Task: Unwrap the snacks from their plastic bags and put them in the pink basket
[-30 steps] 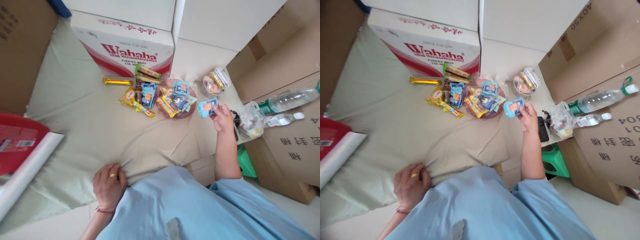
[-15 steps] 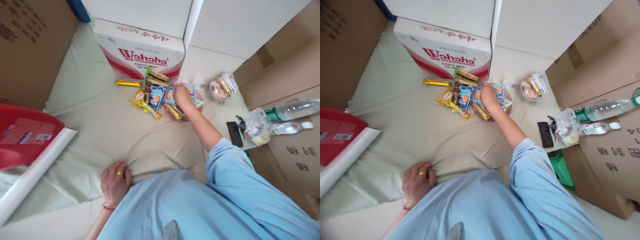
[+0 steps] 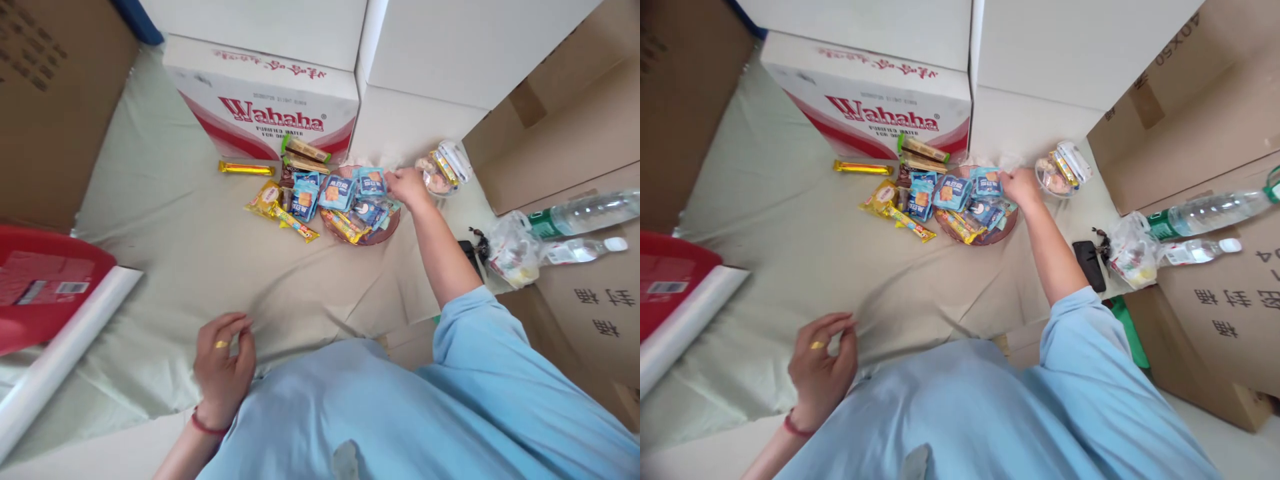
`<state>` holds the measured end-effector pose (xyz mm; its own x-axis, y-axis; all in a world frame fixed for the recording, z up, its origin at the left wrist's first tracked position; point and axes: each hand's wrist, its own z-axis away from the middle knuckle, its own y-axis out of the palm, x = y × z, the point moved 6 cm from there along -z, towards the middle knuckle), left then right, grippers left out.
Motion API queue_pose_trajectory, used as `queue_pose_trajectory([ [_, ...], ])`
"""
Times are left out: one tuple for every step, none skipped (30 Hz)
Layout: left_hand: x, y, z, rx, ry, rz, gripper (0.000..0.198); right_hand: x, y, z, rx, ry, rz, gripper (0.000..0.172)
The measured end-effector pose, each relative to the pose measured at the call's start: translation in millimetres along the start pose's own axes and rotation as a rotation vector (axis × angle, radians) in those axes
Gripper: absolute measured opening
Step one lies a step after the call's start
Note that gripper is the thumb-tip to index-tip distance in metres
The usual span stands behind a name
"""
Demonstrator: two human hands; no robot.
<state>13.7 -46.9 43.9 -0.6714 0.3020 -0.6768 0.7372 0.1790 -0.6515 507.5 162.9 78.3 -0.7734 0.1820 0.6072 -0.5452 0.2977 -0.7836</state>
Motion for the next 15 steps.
queue_pose_trajectory([
  [-11.5,8.5,-13.5,0.045,0.026,0.041,0.012,-1.0,7.5,-3.2,0.035,0.031,0.023,0.036],
  [-24.0,19.1,-27.5,0.105,0.053,0.082,0.012,-0.6,15.1,-6.2,0.054,0.065,0.059,0.035],
  [-36.4,29.9,-41.7,0.157,0.064,0.124,0.012,0.8,21.7,-8.8,0.054,0.095,0.092,0.034],
  [-49.9,40.3,-55.4,0.197,0.084,0.169,0.013,2.9,27.0,-10.9,0.036,0.116,0.090,0.032],
  [-64.1,50.4,-68.1,0.234,0.106,0.219,0.014,5.1,30.9,-12.4,0.007,0.127,0.063,0.032],
  [-78.1,60.0,-79.6,0.267,0.119,0.271,0.015,6.8,33.3,-12.9,-0.024,0.135,0.015,0.032],
  [-91.7,68.5,-90.0,0.288,0.123,0.325,0.015,7.8,34.4,-12.6,-0.048,0.141,-0.049,0.033],
  [-104.0,76.3,-99.2,0.302,0.108,0.383,0.014,7.9,34.8,-11.5,-0.053,0.147,-0.128,0.035],
  [-115.0,84.5,-107.1,0.324,0.072,0.447,0.013,7.2,34.8,-9.8,-0.037,0.160,-0.220,0.036],
  [-124.2,93.2,-113.8,0.350,0.010,0.527,0.011,5.9,34.2,-7.4,0.000,0.183,-0.319,0.036],
  [-132.0,102.8,-119.3,0.382,-0.073,0.622,0.010,4.4,33.0,-4.4,0.047,0.216,-0.424,0.037],
  [-139.0,113.7,-123.3,0.429,-0.168,0.727,0.010,3.3,30.8,-0.9,0.096,0.250,-0.530,0.036],
  [-145.4,125.7,-126.1,0.484,-0.274,0.837,0.013,2.8,27.0,2.7,0.131,0.278,-0.630,0.036],
  [-151.3,138.6,-127.5,0.548,-0.387,0.941,0.017,3.1,21.4,6.3,0.145,0.295,-0.720,0.037],
  [-156.9,151.6,-128.2,0.613,-0.498,1.034,0.022,4.2,14.4,9.8,0.139,0.298,-0.797,0.038],
])
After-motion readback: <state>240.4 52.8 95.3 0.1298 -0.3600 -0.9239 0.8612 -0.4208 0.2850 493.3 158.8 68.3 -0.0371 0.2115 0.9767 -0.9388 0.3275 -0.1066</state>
